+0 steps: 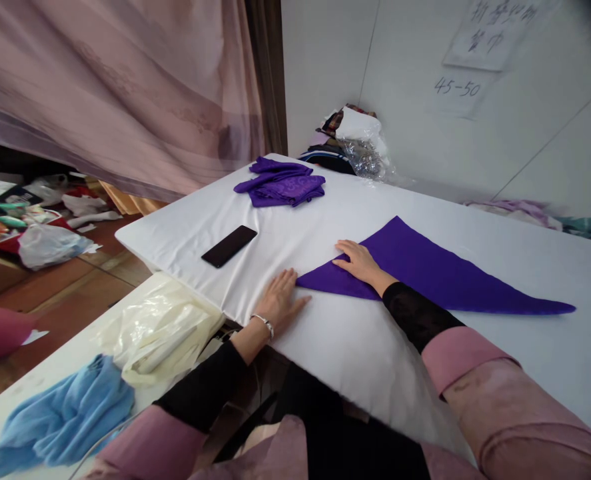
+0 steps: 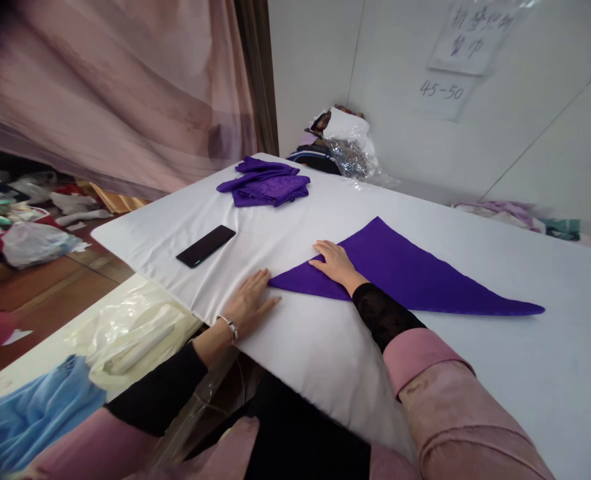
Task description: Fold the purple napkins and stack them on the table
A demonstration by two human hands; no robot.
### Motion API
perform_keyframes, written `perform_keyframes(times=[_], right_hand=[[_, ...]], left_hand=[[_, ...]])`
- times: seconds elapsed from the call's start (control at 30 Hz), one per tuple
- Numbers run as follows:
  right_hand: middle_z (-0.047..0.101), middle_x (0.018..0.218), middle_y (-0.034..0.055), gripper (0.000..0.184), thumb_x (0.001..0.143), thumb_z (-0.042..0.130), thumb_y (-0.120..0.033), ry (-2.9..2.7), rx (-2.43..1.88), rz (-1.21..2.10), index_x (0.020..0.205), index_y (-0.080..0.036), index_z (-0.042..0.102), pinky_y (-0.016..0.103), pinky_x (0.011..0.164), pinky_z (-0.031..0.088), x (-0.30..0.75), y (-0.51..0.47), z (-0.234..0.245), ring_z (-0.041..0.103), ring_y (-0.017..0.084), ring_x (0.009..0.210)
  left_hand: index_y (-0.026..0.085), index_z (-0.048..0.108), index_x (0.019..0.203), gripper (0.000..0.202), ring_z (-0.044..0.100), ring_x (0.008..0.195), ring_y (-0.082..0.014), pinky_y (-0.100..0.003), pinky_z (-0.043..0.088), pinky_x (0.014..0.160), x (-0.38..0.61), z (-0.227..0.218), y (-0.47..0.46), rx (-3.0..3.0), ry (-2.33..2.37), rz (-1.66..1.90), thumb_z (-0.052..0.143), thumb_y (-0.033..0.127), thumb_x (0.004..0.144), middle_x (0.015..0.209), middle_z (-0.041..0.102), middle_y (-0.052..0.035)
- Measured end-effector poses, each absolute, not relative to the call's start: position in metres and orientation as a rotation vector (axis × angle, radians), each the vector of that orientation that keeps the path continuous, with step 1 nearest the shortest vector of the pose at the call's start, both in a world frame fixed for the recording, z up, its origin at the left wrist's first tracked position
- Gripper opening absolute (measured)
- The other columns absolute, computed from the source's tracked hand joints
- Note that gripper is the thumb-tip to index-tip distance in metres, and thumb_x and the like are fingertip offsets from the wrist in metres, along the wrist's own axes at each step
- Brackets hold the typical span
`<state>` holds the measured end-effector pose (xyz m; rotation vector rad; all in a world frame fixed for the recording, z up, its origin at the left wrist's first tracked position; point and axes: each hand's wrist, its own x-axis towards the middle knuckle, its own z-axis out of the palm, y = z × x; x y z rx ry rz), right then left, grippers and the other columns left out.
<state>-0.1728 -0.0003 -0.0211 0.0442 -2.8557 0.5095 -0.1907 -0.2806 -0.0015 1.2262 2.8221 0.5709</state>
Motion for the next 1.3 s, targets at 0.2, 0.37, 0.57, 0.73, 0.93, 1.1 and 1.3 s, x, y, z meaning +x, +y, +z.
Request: perform_keyframes(times=[0.2, 0.37, 0.57, 0.73, 0.93, 1.1, 1.3], right_hand=[[0.048, 0.136, 0.0096, 0.047, 0.088, 0.047, -0.049, -2.855, 0.058, 0.503, 0.124, -0.02, 0.053, 0.046, 0.103, 0.032, -0.173, 0.0, -0.021, 0.039, 0.026, 0.128], [0.048, 0.136, 0.0087, 0.046, 0.088, 0.047, -0.049, -2.853, 0.051, 0.503, 0.125, -0.022, 0.053, 0.046, 0.103, 0.032, -0.172, 0.0, -0.021, 0.039, 0.026, 0.128], [0.047, 0.137, 0.0084, 0.047, 0.088, 0.046, -0.05, -2.87, 0.049, 0.511, 0.126, -0.023, 0.052, 0.047, 0.103, 0.031, -0.173, 0.001, -0.022, 0.037, 0.026, 0.129], [0.047, 0.137, 0.0083, 0.047, 0.088, 0.046, -0.05, -2.869, 0.05, 0.515, 0.125, -0.023, 0.053, 0.046, 0.104, 0.031, -0.172, 0.001, -0.022, 0.037, 0.025, 0.129], [0.047, 0.137, 0.009, 0.047, 0.088, 0.046, -0.05, -2.871, 0.03, 0.5, 0.125, -0.021, 0.053, 0.045, 0.103, 0.031, -0.171, 0.0, -0.02, 0.037, 0.025, 0.129], [0.047, 0.137, 0.0095, 0.049, 0.088, 0.046, -0.052, -2.879, 0.042, 0.501, 0.126, -0.021, 0.053, 0.046, 0.103, 0.031, -0.172, 0.001, -0.02, 0.037, 0.026, 0.129], [0.047, 0.137, 0.0086, 0.047, 0.088, 0.046, -0.051, -2.884, 0.031, 0.499, 0.125, -0.023, 0.053, 0.046, 0.103, 0.032, -0.172, 0.0, -0.019, 0.038, 0.026, 0.129]], left_hand=[[0.02, 0.065, 0.102, 0.028, 0.057, 0.102, -0.0208, -0.036, 0.044, 0.094, -0.214, -0.001, -0.29, 0.994, 2.899, 0.965, 0.052, 0.035, 0.082, 0.107, 0.064, -0.0062], [0.024, 0.067, 0.088, 0.016, 0.056, 0.103, -0.0201, -0.038, 0.043, 0.095, -0.219, 0.001, -0.285, 0.967, 2.844, 0.981, 0.055, 0.032, 0.08, 0.109, 0.062, -0.0024], [0.024, 0.065, 0.077, 0.017, 0.049, 0.113, -0.0227, -0.042, 0.038, 0.098, -0.218, 0.003, -0.282, 0.955, 2.862, 0.872, 0.051, 0.031, 0.083, 0.116, 0.059, -0.0031], [0.022, 0.06, 0.072, 0.015, 0.049, 0.114, -0.0222, -0.041, 0.036, 0.098, -0.216, 0.006, -0.278, 0.972, 2.901, 0.845, 0.05, 0.028, 0.082, 0.115, 0.059, -0.0036], [0.022, 0.058, 0.067, 0.013, 0.05, 0.111, -0.0236, -0.041, 0.038, 0.096, -0.214, 0.006, -0.274, 0.965, 2.958, 0.8, 0.052, 0.023, 0.078, 0.113, 0.061, -0.0043], [0.024, 0.064, 0.087, 0.016, 0.053, 0.102, -0.0228, -0.039, 0.041, 0.09, -0.215, 0.007, -0.274, 1.07, 2.969, 0.714, 0.05, 0.02, 0.081, 0.106, 0.061, -0.005], [0.028, 0.07, 0.09, 0.035, 0.058, 0.088, -0.0194, -0.035, 0.045, 0.083, -0.217, 0.009, -0.27, 1.283, 2.83, 0.523, 0.042, 0.01, 0.08, 0.096, 0.061, -0.0037]])
